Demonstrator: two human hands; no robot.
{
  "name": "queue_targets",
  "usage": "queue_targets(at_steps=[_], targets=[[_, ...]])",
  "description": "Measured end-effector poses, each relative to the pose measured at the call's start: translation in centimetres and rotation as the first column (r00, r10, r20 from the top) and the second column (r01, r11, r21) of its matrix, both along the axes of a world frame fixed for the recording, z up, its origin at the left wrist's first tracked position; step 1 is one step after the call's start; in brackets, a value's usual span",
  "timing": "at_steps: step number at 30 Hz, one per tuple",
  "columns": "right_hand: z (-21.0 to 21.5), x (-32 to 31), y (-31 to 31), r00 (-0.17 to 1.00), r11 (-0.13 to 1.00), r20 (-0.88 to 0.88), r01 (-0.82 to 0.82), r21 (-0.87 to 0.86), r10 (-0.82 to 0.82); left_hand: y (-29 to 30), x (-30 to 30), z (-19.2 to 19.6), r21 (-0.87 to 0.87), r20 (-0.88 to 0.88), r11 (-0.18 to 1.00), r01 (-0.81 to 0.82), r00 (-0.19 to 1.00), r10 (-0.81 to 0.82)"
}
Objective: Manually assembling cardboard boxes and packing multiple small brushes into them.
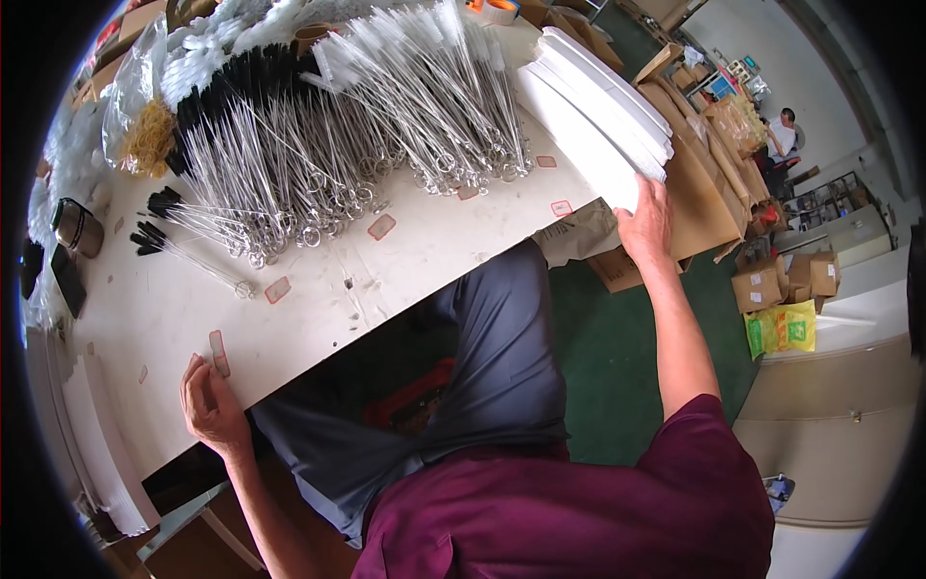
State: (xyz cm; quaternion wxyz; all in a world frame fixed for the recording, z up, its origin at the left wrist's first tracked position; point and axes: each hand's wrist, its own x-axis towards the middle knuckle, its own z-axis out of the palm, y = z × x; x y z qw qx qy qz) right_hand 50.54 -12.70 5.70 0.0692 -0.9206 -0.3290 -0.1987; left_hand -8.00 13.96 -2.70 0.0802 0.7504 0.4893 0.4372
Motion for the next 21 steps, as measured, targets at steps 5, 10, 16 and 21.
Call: queue_targets(at_steps=[5, 10, 16, 21], targets=[[0.0, -0.7, -0.1, 0.996, 0.968, -0.071, -0.037, 0.247, 0.056, -0.1, 0.1, 0.3, 0.007, -0.013, 1.0, -0.004, 1.0, 0.005], [0.2, -2.5, 0.7, 0.976, 0.846, -0.05, -0.158, 0.51, 0.213, -0.3, -0.2, 0.7, -0.01, -0.024, 0.999, -0.034, 0.999, 0.034], [4.3, -15.3, 6.3, 0.61, 0.609, -0.144, -0.684, 0.4, 0.779, -3.8, 2.2, 4.9, 0.078, -0.081, 0.983, 0.165, 0.984, -0.158], [2.6, -20.8, 9.2, 0.337, 0.469, -0.39, -0.822, 0.321, 0.857, -7.6, 7.2, 10.1, 0.037, -0.144, 0.834, 0.551, 0.829, -0.541]])
